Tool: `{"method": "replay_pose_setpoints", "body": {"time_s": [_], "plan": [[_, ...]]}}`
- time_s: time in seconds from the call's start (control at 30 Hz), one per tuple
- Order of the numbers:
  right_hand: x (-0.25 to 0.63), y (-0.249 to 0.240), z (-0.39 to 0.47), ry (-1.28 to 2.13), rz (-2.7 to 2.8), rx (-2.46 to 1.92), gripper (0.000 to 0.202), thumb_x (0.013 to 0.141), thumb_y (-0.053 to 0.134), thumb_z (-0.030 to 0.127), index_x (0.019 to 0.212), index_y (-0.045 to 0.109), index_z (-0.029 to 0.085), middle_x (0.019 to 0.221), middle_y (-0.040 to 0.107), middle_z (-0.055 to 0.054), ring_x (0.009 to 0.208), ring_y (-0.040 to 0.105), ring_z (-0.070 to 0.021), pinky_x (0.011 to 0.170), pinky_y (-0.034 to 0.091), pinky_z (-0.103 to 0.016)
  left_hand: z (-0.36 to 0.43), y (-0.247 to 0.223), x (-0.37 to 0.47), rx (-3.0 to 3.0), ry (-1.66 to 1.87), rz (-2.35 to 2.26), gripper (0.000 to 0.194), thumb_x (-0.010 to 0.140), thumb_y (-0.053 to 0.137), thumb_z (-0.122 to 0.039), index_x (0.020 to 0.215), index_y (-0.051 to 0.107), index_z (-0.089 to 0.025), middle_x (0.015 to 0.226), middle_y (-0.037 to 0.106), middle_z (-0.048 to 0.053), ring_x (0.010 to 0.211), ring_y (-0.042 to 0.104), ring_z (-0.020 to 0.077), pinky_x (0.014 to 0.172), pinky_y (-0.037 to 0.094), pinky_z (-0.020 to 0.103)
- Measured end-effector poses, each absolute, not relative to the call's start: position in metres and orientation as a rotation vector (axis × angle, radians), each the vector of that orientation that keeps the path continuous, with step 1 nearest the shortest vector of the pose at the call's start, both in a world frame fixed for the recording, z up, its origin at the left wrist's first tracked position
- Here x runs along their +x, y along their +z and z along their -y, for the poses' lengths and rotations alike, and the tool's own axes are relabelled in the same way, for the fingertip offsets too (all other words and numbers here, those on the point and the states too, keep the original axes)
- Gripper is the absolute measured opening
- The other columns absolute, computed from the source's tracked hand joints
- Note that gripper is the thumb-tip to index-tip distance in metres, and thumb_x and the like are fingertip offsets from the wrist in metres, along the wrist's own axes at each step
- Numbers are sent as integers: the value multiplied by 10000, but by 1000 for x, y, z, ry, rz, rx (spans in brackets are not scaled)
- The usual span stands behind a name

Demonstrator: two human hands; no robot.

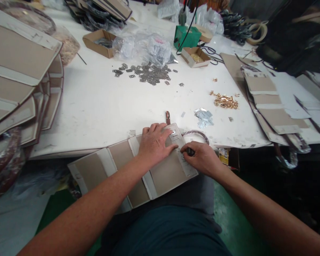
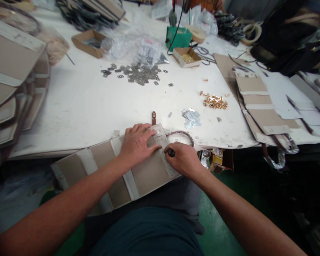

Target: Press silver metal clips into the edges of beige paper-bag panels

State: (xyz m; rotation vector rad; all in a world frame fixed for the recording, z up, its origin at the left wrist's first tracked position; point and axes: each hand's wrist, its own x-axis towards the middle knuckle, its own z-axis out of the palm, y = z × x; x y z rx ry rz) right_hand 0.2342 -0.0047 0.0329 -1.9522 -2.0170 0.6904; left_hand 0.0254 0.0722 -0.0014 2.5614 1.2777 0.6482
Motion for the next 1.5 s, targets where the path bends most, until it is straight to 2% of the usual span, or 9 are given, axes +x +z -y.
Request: {"method": "replay_pose_setpoints", "body": {"time_s": [0.2,0.33,0.5,0.73,0.87,1.0,1.17,1.33,1.5], "plan": [[230,25,14,573,2045,-1933,105,912,684,291,942,773,245,930,752,-32,864,709,-227,792,482,-323,-71,-1,25,2564,646,-1269,525,844,822,-576,1244,670,-272,1449,626,64,1306,519,324,1002,408,525],[226,18,17,478,2040,-1905,98,913,661,228,889,756,237,878,744,-26,827,697,-216,763,459,-312,-71,-1,24,2556,648,-1267,524,844,825,-567,1250,668,-274,1450,624,73,1311,515,328,1006,407,524],[224,9,19,425,1984,-1895,99,903,651,226,875,746,221,861,742,-31,818,701,-217,773,464,-315,-71,-1,25,2558,640,-1262,527,843,825,-571,1247,669,-270,1446,623,68,1305,521,326,1002,413,523],[228,8,15,541,1923,-1838,116,877,635,214,863,750,208,833,738,-31,796,689,-214,762,471,-328,-71,0,25,2563,649,-1280,509,839,841,-543,1230,673,-264,1429,635,65,1299,530,319,993,414,515],[236,24,14,790,1800,-1825,145,868,675,267,931,796,218,897,780,-27,830,708,-213,799,504,-330,-71,0,25,2560,644,-1270,510,850,828,-550,1245,669,-269,1440,632,68,1300,529,320,996,410,513],[239,43,12,984,1682,-1828,208,857,682,273,1012,816,239,897,791,-6,814,707,-199,766,518,-313,-71,-3,25,2562,657,-1267,516,855,816,-569,1248,667,-270,1443,630,72,1307,522,323,999,405,511],[233,46,-1,974,1782,-1754,245,867,690,237,1097,777,238,919,768,3,842,697,-191,785,511,-313,-71,-4,25,2546,685,-1272,507,860,803,-584,1238,673,-271,1435,635,73,1304,522,324,1005,401,508],[230,41,-9,906,1851,-1784,144,862,709,202,971,790,249,901,770,10,842,690,-192,789,502,-322,-71,-4,25,2537,678,-1277,447,887,774,-565,1221,684,-282,1436,636,62,1305,519,313,1003,402,511],[230,37,-9,879,1882,-1733,171,866,718,195,1002,806,250,959,783,-1,891,710,-196,833,521,-328,-71,-5,25,2547,667,-1278,467,881,779,-567,1233,680,-276,1455,625,61,1305,521,312,1004,406,515]]}}
